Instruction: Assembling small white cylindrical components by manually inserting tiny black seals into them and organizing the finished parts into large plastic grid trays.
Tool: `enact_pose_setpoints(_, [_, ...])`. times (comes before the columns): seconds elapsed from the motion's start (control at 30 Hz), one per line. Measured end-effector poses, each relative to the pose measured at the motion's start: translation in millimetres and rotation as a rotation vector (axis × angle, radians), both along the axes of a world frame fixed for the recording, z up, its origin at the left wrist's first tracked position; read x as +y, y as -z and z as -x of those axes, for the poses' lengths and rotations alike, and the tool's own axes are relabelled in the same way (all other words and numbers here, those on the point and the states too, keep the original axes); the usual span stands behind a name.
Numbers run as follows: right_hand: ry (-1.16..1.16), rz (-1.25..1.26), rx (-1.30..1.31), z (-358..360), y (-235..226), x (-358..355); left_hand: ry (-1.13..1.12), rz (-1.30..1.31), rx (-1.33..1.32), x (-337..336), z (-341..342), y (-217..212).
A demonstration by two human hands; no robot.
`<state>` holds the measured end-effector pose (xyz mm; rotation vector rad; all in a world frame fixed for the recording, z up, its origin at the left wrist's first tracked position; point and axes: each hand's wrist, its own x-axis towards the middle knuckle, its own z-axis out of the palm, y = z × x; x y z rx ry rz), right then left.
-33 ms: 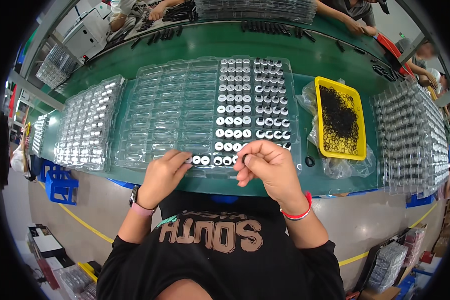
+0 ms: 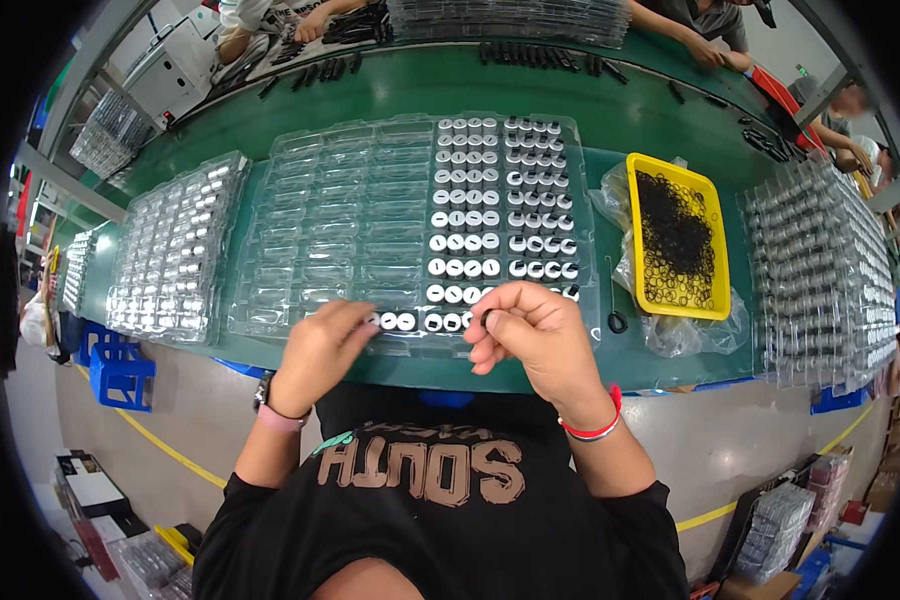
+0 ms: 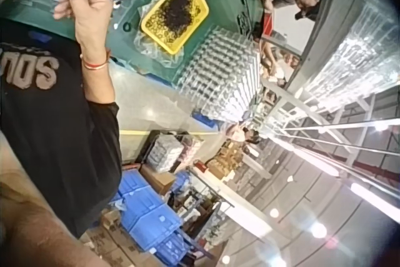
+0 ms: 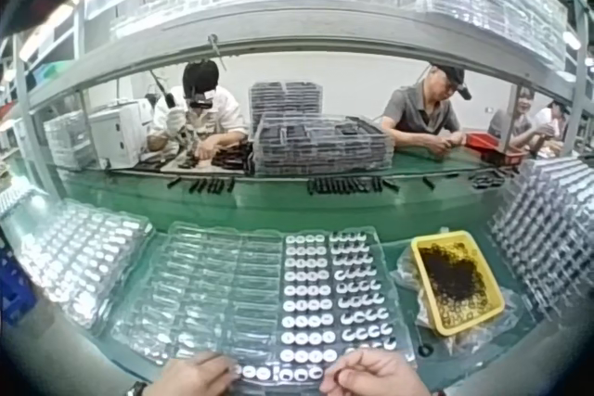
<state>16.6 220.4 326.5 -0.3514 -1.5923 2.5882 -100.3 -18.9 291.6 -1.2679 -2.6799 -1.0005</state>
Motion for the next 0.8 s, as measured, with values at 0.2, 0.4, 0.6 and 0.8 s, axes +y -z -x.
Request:
enact_pose_setpoints(0.2, [-0.023, -0.044, -0.030, 3, 9, -4, -0.136, -0.722, -1.006, 0, 0, -19])
enact_pose_setpoints(0.4, [-0.073, -0.047, -0.030, 10, 2, -16, 0.081, -0.901, -1.342, 29, -19, -37])
enact_pose_setpoints(0.6, [-0.133, -0.088, -0.040, 10, -4, -18, 0.189, -0.365, -1.124, 38, -20, -41])
enact_pose_setpoints(0.8, [-0.097, -0.177, 0.041, 9, 3, -18, 0.282, -0.398, -1.041, 45, -22, -36])
